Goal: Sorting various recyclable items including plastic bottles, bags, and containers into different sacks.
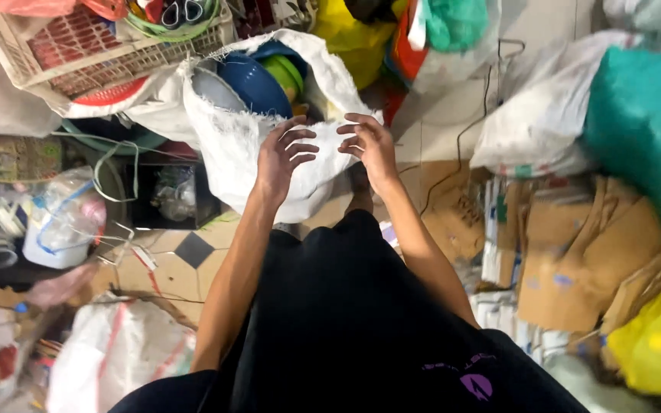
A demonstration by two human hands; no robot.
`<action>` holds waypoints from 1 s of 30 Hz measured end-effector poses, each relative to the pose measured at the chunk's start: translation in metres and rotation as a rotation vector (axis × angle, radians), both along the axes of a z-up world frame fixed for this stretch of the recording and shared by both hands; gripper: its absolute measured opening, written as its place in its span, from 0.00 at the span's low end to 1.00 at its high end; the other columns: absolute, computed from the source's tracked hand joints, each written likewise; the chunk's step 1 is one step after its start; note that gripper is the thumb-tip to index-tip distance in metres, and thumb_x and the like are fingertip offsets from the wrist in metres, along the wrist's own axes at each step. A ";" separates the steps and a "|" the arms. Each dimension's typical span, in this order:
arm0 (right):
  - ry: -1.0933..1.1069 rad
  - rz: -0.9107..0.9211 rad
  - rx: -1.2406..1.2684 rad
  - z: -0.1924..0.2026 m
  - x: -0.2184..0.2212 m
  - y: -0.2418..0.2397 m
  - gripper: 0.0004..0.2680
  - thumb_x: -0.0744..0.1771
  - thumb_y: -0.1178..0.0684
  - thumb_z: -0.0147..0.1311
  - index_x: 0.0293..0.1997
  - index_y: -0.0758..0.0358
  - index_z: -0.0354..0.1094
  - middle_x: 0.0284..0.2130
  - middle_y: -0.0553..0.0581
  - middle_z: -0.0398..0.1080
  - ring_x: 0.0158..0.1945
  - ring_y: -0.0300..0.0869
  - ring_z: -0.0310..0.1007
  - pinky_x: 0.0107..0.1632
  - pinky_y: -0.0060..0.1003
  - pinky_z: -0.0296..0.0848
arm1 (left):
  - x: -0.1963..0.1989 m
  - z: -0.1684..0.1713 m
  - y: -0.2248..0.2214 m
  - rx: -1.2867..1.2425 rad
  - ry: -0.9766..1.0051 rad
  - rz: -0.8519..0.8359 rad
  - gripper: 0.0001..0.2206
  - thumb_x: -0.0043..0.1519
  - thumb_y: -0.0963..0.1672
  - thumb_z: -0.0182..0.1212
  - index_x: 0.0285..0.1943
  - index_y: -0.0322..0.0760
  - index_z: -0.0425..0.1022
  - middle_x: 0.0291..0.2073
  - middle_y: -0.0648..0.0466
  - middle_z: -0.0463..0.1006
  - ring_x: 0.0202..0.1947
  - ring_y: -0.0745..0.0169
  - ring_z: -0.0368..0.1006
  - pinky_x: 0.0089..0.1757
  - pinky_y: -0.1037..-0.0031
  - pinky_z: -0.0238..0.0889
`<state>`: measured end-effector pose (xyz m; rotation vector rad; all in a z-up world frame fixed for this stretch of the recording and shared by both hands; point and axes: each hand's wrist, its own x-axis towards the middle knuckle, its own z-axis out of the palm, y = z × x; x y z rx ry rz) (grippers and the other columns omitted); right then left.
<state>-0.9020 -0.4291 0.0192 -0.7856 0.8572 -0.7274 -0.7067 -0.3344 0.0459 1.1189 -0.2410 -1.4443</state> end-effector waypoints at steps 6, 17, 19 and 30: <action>-0.034 0.125 0.009 -0.052 -0.022 -0.082 0.09 0.71 0.58 0.47 0.55 0.71 0.67 0.42 0.60 0.75 0.39 0.43 0.78 0.44 0.40 0.79 | -0.050 -0.113 -0.045 -0.116 0.114 0.323 0.22 0.78 0.49 0.43 0.66 0.23 0.71 0.36 0.48 0.73 0.36 0.54 0.76 0.43 0.59 0.74; 0.162 0.315 0.037 -0.054 -0.083 -0.174 0.11 0.70 0.56 0.46 0.58 0.67 0.68 0.40 0.59 0.76 0.33 0.38 0.74 0.37 0.36 0.78 | -0.104 -0.025 -0.106 0.104 0.081 0.297 0.24 0.70 0.50 0.40 0.67 0.31 0.68 0.46 0.46 0.80 0.26 0.62 0.71 0.38 0.64 0.74; 0.233 0.313 0.062 -0.053 -0.090 -0.168 0.11 0.70 0.55 0.45 0.58 0.66 0.68 0.40 0.59 0.77 0.31 0.37 0.74 0.36 0.35 0.77 | -0.113 -0.015 -0.096 0.145 0.069 0.298 0.23 0.69 0.50 0.40 0.66 0.31 0.69 0.45 0.48 0.79 0.24 0.65 0.68 0.38 0.63 0.74; 0.174 0.294 0.186 -0.073 -0.065 -0.157 0.11 0.71 0.56 0.44 0.58 0.65 0.67 0.39 0.60 0.76 0.32 0.40 0.75 0.38 0.36 0.79 | -0.109 -0.025 -0.108 0.168 0.077 0.301 0.26 0.69 0.52 0.41 0.70 0.33 0.67 0.37 0.50 0.77 0.22 0.65 0.67 0.31 0.70 0.68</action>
